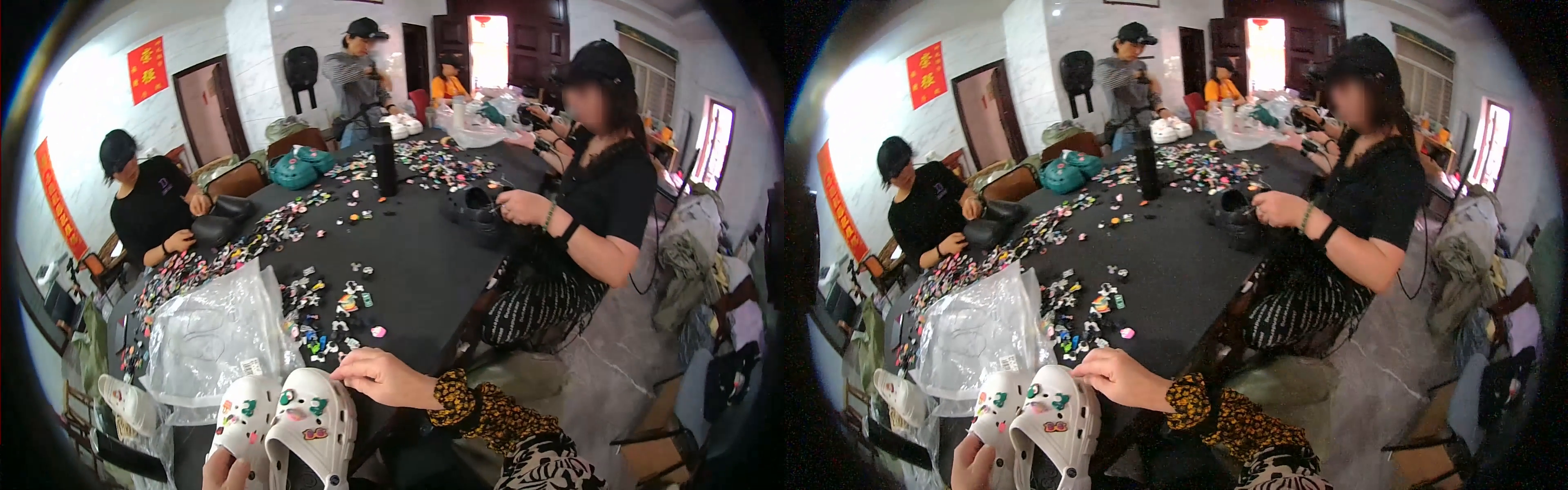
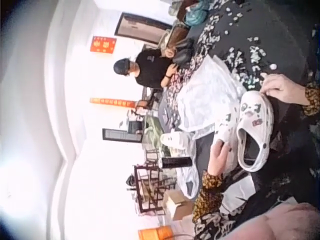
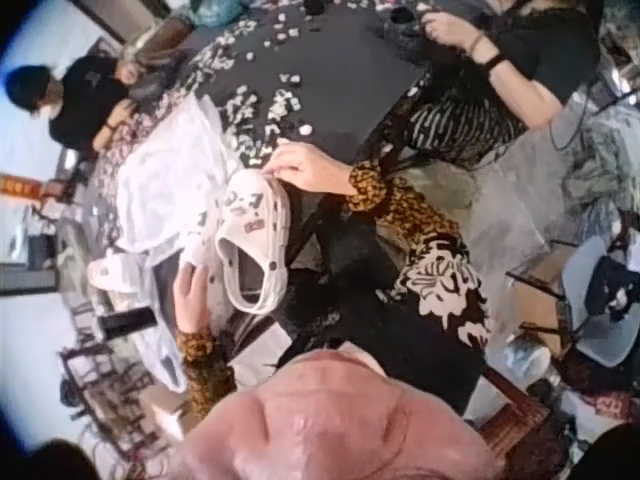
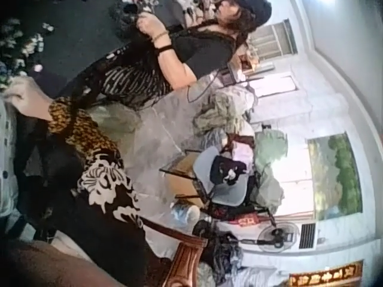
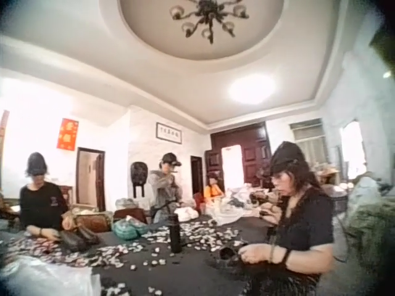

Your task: Decorate white clog shoes with decorative charms and organize them.

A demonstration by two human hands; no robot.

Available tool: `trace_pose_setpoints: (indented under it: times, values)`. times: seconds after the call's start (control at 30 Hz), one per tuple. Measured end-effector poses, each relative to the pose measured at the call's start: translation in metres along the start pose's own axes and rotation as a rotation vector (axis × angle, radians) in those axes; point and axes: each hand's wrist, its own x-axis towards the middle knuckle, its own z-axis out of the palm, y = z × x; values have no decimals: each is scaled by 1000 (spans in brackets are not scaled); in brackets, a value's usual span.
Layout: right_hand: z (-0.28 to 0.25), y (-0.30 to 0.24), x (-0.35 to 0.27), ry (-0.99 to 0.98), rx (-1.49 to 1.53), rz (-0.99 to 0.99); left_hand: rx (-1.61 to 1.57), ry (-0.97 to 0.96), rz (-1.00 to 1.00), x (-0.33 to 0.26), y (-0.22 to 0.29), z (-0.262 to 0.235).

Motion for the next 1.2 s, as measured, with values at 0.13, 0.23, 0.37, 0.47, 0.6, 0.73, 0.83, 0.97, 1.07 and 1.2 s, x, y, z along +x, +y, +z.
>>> trace_pose_setpoints:
  times: [0.13,0.23,0.37,0.47,0.6,0.73,0.83,0.97,1.07,1.2]
  values:
    - [6,17,-11,72,63,68,398,8,55,-9,1,-6]
    - [24,36,-21,147,165,129,278,36,7,-11,5,-10]
    - [33,35,-25,181,32,104,-44,178,-73,-11,-6,-21]
    - [34,29,-27,167,-75,108,-141,257,-70,-9,-18,-32]
    - [36,21,-26,177,-138,77,-287,398,64,0,-54,-59]
    - [41,20,-24,207,-207,55,-175,347,36,5,-79,-66]
    - [45,21,-24,219,-281,48,65,313,64,3,-81,-66]
    - [46,18,-26,238,-397,12,-25,182,20,3,-78,-69]
    - [49,23,-28,262,-443,9,-88,95,24,8,-90,-76]
    - [54,20,-24,268,-504,-40,-363,106,49,9,-108,-84]
